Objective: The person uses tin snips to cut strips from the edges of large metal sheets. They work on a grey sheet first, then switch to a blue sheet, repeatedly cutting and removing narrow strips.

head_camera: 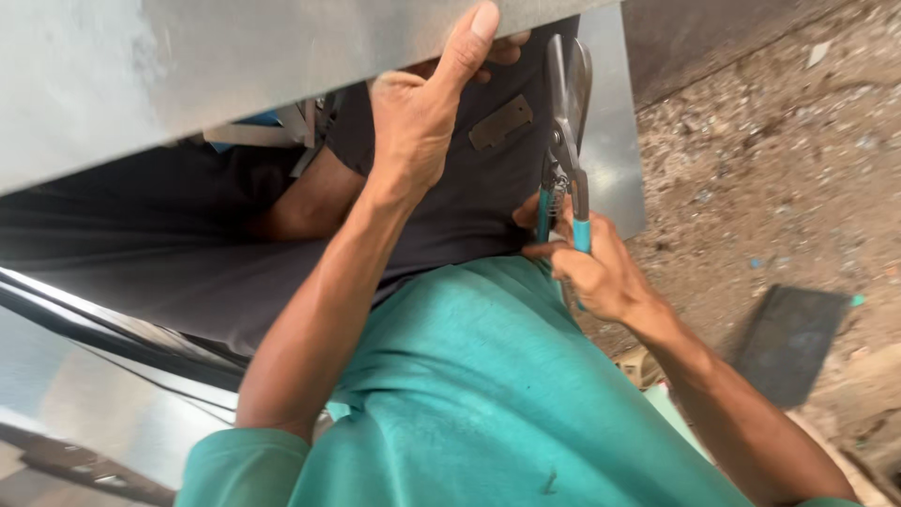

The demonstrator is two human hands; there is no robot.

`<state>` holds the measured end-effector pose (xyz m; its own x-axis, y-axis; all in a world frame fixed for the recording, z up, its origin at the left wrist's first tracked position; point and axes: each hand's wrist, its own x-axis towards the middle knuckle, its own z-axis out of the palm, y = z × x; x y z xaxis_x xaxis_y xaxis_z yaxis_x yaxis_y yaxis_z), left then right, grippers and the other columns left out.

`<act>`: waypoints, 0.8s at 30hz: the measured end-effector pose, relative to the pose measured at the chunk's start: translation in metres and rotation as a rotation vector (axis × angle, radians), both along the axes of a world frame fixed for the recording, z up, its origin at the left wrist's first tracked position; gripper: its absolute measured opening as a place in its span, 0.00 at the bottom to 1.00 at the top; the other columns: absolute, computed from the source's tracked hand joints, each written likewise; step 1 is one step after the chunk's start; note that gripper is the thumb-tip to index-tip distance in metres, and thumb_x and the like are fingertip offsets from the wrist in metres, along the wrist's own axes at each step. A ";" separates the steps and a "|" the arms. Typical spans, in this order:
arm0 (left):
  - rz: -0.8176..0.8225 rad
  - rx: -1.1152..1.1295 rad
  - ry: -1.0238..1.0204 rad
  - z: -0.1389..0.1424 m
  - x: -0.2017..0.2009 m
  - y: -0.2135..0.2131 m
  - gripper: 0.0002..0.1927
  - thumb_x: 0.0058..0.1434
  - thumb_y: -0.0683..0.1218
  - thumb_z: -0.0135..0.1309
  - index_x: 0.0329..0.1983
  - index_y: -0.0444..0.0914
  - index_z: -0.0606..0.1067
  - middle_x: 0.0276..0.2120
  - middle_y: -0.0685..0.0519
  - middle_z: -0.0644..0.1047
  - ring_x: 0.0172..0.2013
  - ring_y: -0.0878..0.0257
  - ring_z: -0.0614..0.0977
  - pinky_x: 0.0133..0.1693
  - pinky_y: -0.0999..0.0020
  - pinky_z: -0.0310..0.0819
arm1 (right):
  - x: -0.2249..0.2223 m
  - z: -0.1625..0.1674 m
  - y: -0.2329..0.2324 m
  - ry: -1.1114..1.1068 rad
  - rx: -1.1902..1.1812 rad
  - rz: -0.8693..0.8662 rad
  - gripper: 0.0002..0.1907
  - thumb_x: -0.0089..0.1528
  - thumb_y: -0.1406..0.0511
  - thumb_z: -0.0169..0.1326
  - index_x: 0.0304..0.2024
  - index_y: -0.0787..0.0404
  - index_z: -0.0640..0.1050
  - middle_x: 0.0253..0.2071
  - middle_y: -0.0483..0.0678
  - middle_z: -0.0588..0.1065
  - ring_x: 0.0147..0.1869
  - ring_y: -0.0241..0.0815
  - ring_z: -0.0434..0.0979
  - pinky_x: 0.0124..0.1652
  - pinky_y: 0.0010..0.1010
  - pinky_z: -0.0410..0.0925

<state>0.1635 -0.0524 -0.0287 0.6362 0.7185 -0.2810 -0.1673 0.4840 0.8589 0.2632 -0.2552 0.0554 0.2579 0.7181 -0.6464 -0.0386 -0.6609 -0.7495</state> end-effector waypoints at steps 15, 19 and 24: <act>0.006 0.021 -0.021 0.001 -0.005 0.000 0.15 0.70 0.50 0.62 0.49 0.33 0.82 0.41 0.51 0.85 0.42 0.64 0.87 0.44 0.73 0.81 | 0.001 -0.019 0.039 -0.011 -0.062 -0.086 0.16 0.50 0.64 0.43 0.33 0.71 0.73 0.23 0.49 0.68 0.27 0.41 0.65 0.28 0.36 0.63; -0.006 0.004 -0.051 0.031 0.002 0.009 0.14 0.70 0.50 0.60 0.48 0.34 0.82 0.40 0.52 0.86 0.42 0.64 0.89 0.48 0.71 0.88 | -0.006 -0.024 0.027 -0.090 -0.001 0.024 0.16 0.51 0.63 0.45 0.36 0.65 0.75 0.25 0.45 0.69 0.29 0.38 0.66 0.29 0.33 0.65; 0.063 0.164 0.008 0.087 -0.040 0.020 0.11 0.67 0.47 0.61 0.43 0.33 0.83 0.36 0.52 0.85 0.38 0.66 0.88 0.39 0.73 0.86 | -0.008 -0.015 0.010 -0.178 -0.036 0.230 0.07 0.51 0.71 0.42 0.28 0.64 0.73 0.21 0.47 0.68 0.27 0.40 0.67 0.30 0.32 0.64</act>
